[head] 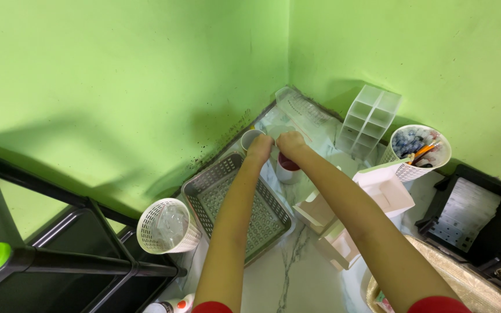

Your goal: The person wipes a small pink rectangular frame with a red cloth and sprays it with liquid from a bottle.

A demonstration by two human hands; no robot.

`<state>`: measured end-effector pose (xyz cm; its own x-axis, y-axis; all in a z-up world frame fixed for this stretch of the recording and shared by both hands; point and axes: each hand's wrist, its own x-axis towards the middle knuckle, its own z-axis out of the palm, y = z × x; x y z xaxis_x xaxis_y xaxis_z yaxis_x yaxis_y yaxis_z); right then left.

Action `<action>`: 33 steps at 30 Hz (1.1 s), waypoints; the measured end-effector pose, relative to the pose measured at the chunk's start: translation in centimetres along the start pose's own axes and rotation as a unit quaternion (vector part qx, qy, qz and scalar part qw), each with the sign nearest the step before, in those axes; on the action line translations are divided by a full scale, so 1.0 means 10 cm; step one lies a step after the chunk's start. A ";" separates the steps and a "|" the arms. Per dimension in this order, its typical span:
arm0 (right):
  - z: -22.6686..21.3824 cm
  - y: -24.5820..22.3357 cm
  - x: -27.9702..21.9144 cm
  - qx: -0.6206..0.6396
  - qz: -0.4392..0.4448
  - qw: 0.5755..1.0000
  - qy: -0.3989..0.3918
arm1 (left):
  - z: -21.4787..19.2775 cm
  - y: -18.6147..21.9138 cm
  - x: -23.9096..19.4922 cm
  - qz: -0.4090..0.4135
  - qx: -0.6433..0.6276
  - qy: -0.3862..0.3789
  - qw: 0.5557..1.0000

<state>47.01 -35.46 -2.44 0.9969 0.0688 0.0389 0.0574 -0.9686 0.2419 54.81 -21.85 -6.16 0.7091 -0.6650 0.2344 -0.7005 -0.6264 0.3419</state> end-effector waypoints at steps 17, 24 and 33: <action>-1.42 0.11 -0.65 -0.040 -0.050 0.990 0.125 | -1.37 0.45 -0.37 0.171 -0.023 0.118 0.978; -2.42 -0.29 -1.80 -0.023 -0.116 0.976 0.182 | -2.42 1.15 -1.47 0.203 -0.016 0.105 0.973; -2.91 -1.05 -3.58 0.044 -0.198 0.971 0.128 | -2.83 2.00 -3.41 0.166 -0.089 0.024 0.982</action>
<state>9.13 -20.84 21.86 0.8501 0.4859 0.2030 0.4487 -0.8702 0.2038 18.92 -0.19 18.42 0.4505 -0.7973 0.4017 -0.8715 -0.2950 0.3918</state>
